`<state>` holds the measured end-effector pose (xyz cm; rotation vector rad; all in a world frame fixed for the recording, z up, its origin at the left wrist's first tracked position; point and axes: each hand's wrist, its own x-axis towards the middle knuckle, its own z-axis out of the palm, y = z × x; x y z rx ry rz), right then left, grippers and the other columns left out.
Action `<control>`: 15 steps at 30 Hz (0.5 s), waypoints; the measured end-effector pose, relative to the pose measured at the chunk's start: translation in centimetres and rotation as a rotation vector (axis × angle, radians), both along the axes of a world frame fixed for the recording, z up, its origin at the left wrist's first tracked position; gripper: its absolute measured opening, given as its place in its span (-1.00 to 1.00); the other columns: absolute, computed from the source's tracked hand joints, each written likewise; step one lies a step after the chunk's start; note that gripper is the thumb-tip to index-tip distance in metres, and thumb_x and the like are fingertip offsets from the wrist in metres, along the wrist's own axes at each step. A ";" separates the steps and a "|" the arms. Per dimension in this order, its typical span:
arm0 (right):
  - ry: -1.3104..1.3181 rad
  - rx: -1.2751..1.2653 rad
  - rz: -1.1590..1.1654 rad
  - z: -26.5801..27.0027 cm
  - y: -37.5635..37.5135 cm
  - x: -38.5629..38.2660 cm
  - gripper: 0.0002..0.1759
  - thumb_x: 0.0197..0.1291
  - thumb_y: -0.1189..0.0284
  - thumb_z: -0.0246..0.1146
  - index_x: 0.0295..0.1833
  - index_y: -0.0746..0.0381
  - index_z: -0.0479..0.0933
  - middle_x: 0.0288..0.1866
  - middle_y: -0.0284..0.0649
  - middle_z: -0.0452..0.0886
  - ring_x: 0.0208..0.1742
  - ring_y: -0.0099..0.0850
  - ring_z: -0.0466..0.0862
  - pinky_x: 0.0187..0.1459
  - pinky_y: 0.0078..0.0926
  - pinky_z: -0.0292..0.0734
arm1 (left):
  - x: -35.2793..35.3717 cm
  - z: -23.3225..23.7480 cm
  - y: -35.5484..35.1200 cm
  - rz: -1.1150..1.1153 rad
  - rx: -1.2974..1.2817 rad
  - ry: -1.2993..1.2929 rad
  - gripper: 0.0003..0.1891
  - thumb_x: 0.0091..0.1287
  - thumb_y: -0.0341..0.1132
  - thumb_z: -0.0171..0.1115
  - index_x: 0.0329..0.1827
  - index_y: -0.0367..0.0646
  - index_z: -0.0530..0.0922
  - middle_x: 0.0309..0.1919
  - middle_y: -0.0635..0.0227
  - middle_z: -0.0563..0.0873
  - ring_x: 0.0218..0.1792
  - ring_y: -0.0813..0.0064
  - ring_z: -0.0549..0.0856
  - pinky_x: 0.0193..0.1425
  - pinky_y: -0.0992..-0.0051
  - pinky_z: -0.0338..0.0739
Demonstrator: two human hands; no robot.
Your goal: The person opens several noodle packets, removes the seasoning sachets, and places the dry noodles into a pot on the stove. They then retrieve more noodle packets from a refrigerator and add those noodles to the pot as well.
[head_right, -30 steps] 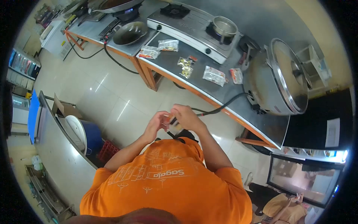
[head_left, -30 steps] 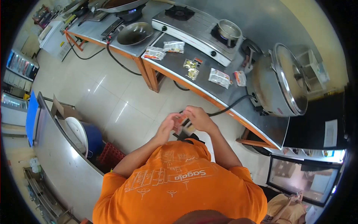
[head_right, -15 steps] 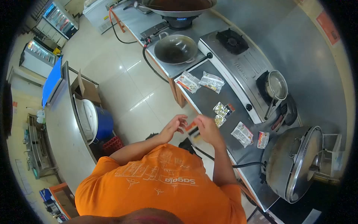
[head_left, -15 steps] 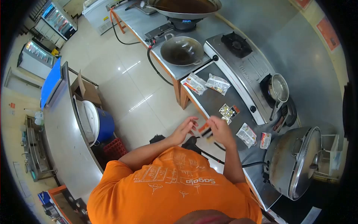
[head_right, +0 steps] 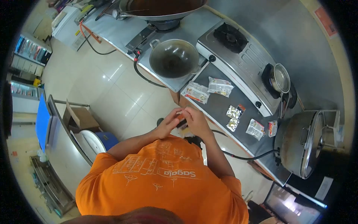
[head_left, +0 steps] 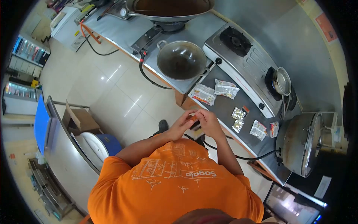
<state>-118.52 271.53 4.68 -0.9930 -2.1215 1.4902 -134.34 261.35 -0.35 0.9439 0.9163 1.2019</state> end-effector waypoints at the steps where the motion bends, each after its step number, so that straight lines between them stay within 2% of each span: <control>1: 0.003 0.015 -0.084 -0.4 -0.4 -1.3 -0.73 0.49 0.37 0.12 -0.20 0.37 0.50 -0.44 -0.06 0.54 -0.42 -0.32 0.53 -0.30 -0.35 0.44 | -1.2 0.0 0.2 0.003 -0.007 -0.078 -0.43 0.54 -0.16 0.14 0.51 -0.11 0.18 0.26 0.18 0.51 0.12 0.48 0.59 0.19 0.37 0.54; 3: -0.051 0.082 -0.257 -1.1 -1.1 -3.4 -0.70 0.50 0.35 0.13 -0.22 0.39 0.49 -0.45 -0.10 0.53 -0.41 -0.32 0.52 -0.31 -0.36 0.43 | -3.2 0.1 1.1 0.001 -0.018 -0.236 -0.46 0.47 -0.42 0.24 0.45 -0.12 0.24 0.20 0.18 0.58 0.07 0.51 0.63 0.14 0.45 0.56; 6: 0.129 0.141 -0.230 -2.9 -0.9 -5.4 -0.70 0.50 0.34 0.13 -0.21 0.39 0.49 -0.54 -0.12 0.48 -0.51 -0.28 0.49 -0.39 -0.34 0.40 | -6.5 0.8 1.6 0.008 -0.053 -0.151 -0.43 0.34 -0.68 0.24 0.37 -0.13 0.29 0.11 0.25 0.64 0.07 0.57 0.63 0.08 0.57 0.53; 7: 0.160 0.149 -0.205 -2.3 -0.7 -6.1 -0.68 0.52 0.29 0.11 -0.20 0.33 0.54 -0.56 -0.22 0.48 -0.54 -0.39 0.47 -0.43 -0.39 0.39 | -7.2 1.0 1.8 0.024 -0.041 -0.158 -0.44 0.35 -0.67 0.24 0.36 -0.13 0.29 0.03 0.26 0.68 0.06 0.55 0.64 0.12 0.54 0.54; 10: -0.054 -0.279 -0.357 -2.7 2.4 -5.7 -0.65 0.54 0.22 0.09 -0.17 0.26 0.59 -0.48 -0.32 0.53 -0.47 -0.53 0.49 -0.39 -0.46 0.41 | -9.5 0.4 1.9 0.042 -0.068 -0.217 -0.46 0.34 -0.70 0.20 0.34 -0.14 0.31 0.07 0.23 0.67 0.08 0.52 0.65 0.17 0.51 0.55; 11: -0.034 -0.298 -0.427 -4.0 4.2 -5.3 -0.63 0.54 0.18 0.07 -0.18 0.21 0.61 -0.46 -0.36 0.55 -0.46 -0.61 0.48 -0.37 -0.51 0.42 | -10.2 0.3 1.9 0.068 -0.076 -0.217 -0.45 0.30 -0.72 0.19 0.33 -0.14 0.33 0.08 0.21 0.67 0.09 0.49 0.66 0.19 0.50 0.56; 13: 0.016 -0.197 -0.667 -5.7 7.7 -5.4 -0.60 0.52 0.12 0.08 -0.17 0.23 0.60 -0.57 -0.37 0.48 -0.55 -0.60 0.45 -0.45 -0.54 0.37 | -11.4 0.2 1.5 0.135 -0.090 -0.210 -0.43 0.24 -0.75 0.16 0.31 -0.16 0.35 0.10 0.18 0.68 0.10 0.44 0.68 0.21 0.48 0.57; 15: -0.054 -0.188 -0.718 -9.2 11.9 -4.7 -0.58 0.51 0.07 0.10 -0.18 0.21 0.57 -0.63 -0.37 0.41 -0.65 -0.59 0.38 -0.58 -0.53 0.25 | -12.5 0.2 0.8 0.203 -0.098 -0.203 -0.43 0.21 -0.76 0.13 0.29 -0.15 0.36 0.10 0.18 0.68 0.09 0.44 0.69 0.19 0.49 0.58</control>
